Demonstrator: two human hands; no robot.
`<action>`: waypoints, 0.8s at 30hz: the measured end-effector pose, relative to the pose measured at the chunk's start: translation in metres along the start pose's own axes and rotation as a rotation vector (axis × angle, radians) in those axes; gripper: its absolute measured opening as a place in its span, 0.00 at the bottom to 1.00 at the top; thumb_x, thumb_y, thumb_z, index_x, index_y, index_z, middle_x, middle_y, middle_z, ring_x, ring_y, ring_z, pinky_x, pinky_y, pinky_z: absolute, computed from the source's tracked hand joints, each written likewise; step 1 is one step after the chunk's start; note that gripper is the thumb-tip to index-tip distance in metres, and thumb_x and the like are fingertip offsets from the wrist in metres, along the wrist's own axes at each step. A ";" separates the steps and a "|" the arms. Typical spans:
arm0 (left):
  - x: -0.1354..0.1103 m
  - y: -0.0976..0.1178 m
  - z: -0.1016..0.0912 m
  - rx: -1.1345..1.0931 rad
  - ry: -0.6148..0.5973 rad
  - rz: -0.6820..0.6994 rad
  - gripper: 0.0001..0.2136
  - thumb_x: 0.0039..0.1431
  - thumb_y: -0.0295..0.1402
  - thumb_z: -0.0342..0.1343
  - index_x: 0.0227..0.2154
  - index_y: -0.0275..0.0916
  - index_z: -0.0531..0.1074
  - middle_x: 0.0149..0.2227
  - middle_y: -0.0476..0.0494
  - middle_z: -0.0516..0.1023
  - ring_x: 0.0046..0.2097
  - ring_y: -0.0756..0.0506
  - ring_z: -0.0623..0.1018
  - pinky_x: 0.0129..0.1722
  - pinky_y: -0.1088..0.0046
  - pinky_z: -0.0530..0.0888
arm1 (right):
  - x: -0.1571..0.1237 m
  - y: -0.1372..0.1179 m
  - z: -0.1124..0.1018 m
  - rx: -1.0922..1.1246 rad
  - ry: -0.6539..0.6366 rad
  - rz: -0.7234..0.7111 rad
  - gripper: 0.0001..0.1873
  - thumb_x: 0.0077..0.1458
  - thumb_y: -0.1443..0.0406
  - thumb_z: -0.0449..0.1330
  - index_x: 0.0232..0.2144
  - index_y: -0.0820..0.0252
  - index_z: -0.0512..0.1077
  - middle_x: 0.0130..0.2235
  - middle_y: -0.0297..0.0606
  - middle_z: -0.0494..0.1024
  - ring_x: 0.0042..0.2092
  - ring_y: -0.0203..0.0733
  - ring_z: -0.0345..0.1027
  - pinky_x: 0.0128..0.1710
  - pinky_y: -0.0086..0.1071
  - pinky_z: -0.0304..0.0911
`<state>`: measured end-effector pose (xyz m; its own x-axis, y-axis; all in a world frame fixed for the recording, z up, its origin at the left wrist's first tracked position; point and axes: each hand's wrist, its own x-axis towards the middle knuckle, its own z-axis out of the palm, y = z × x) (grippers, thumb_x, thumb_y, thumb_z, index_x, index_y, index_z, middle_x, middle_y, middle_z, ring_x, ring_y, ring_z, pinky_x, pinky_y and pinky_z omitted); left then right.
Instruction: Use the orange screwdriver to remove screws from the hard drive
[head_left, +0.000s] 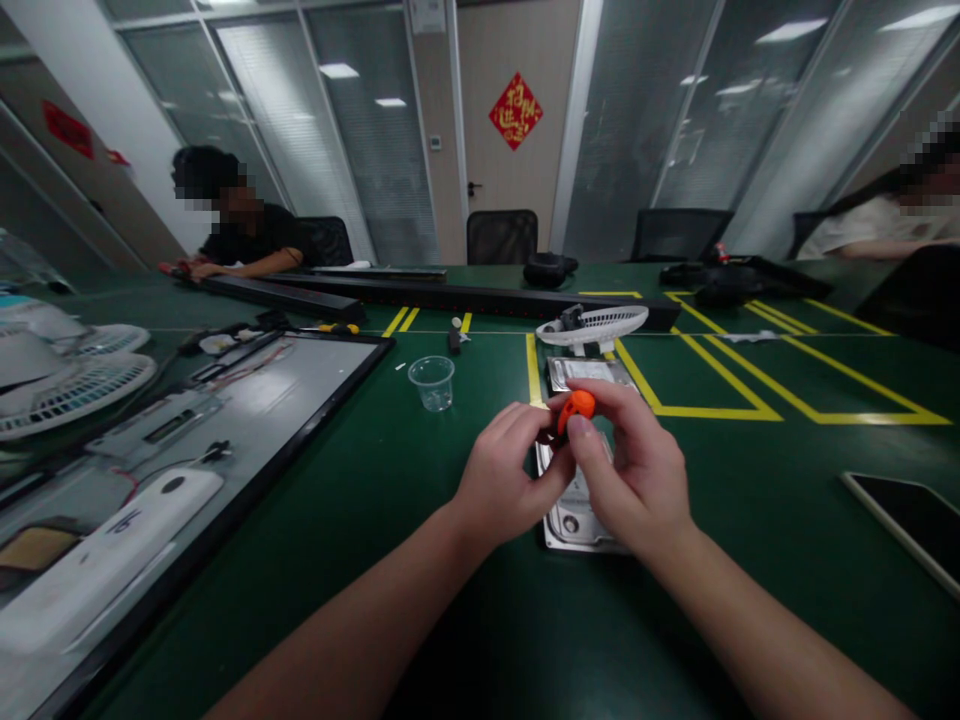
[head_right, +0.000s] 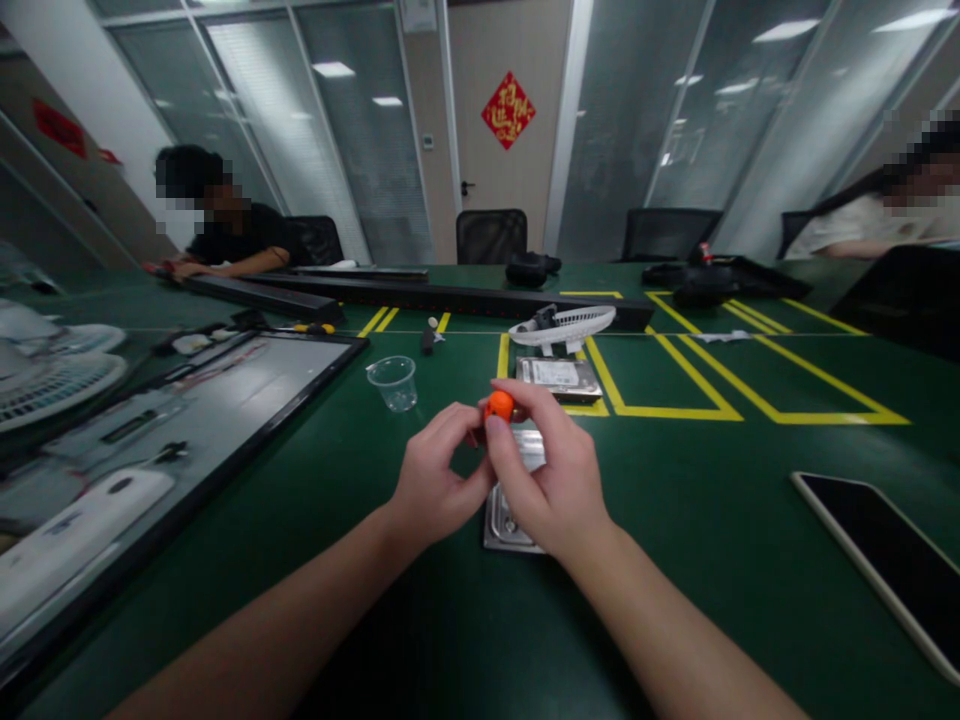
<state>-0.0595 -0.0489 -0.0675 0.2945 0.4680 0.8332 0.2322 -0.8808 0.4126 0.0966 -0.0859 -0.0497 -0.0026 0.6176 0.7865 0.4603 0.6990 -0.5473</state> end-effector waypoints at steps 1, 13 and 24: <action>0.000 0.000 0.000 -0.002 0.015 -0.004 0.04 0.66 0.28 0.61 0.39 0.39 0.71 0.35 0.46 0.76 0.37 0.47 0.74 0.37 0.70 0.71 | 0.000 0.001 0.001 -0.003 0.018 0.002 0.16 0.68 0.66 0.63 0.57 0.53 0.73 0.49 0.38 0.82 0.50 0.43 0.79 0.51 0.38 0.73; 0.000 0.000 0.000 0.008 -0.011 -0.005 0.02 0.67 0.27 0.59 0.39 0.39 0.71 0.35 0.46 0.76 0.37 0.46 0.74 0.37 0.69 0.71 | -0.001 0.000 -0.001 -0.003 -0.011 0.001 0.19 0.71 0.65 0.58 0.62 0.52 0.72 0.54 0.41 0.82 0.54 0.46 0.79 0.53 0.41 0.74; 0.000 -0.001 0.000 0.015 -0.031 -0.013 0.03 0.67 0.28 0.58 0.37 0.40 0.69 0.34 0.47 0.75 0.37 0.47 0.74 0.37 0.69 0.71 | -0.001 0.002 0.000 0.015 -0.021 0.009 0.22 0.70 0.65 0.60 0.64 0.51 0.70 0.54 0.41 0.81 0.54 0.45 0.78 0.55 0.42 0.73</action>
<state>-0.0597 -0.0484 -0.0676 0.3196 0.4811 0.8163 0.2498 -0.8738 0.4172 0.0979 -0.0855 -0.0515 -0.0176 0.6313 0.7753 0.4470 0.6986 -0.5587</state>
